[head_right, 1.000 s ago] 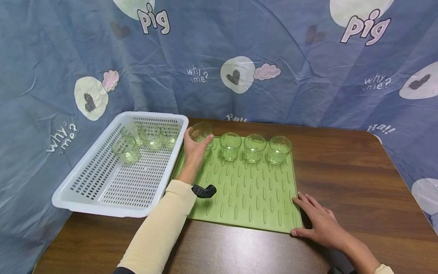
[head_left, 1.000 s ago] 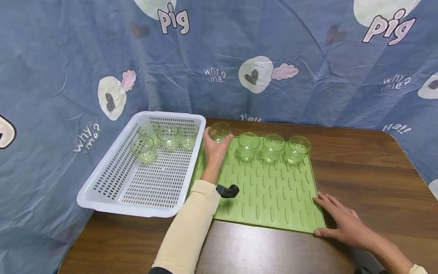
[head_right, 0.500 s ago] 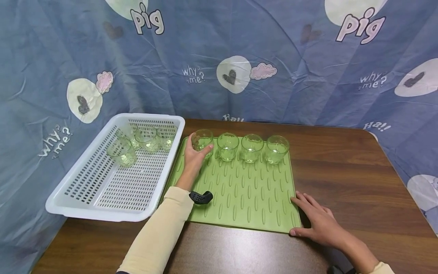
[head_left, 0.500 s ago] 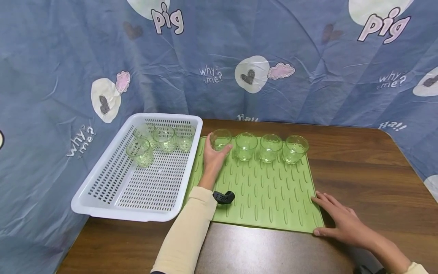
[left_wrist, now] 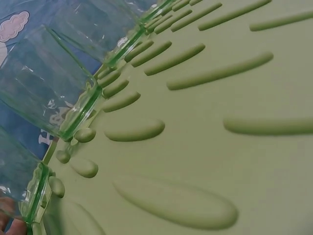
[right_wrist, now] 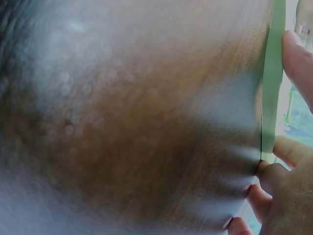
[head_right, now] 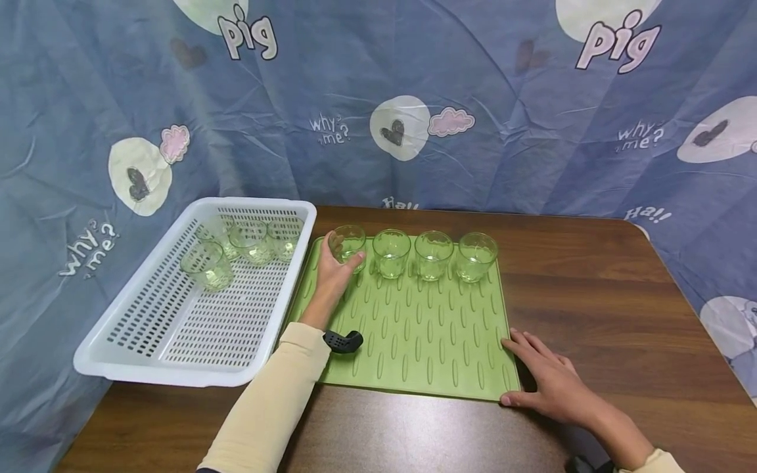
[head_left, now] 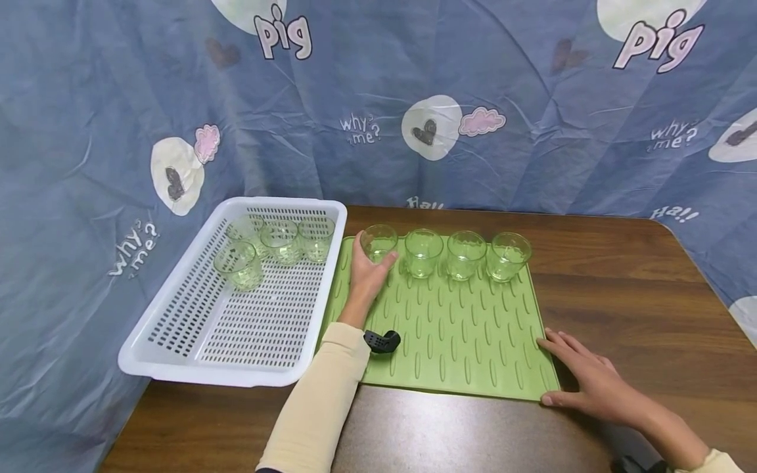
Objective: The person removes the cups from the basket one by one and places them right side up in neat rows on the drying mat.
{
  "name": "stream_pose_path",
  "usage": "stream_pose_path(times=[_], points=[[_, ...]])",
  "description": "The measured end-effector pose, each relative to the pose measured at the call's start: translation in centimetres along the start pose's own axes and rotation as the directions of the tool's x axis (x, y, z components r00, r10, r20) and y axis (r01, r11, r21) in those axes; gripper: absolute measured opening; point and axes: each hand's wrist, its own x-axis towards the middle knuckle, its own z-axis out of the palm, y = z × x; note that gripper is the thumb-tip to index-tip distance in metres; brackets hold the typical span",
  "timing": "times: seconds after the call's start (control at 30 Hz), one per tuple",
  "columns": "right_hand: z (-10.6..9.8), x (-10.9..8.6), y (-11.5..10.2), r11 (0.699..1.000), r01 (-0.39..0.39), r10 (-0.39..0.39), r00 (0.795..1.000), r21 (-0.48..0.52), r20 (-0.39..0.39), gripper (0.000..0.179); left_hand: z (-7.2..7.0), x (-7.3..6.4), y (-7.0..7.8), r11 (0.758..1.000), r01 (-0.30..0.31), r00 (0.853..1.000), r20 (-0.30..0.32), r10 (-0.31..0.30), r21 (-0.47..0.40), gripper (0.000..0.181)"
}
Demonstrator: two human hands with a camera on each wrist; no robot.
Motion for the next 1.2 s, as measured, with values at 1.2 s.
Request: stream_pose_path(times=[1.2], points=[[0.2,0.0,0.2,1.0,0.006,-0.006,1.0,-0.003,0.008,0.091,0.5,-2.0,1.2,0.985,-0.164,0.964,-0.201,0.172,0.059,0.088]])
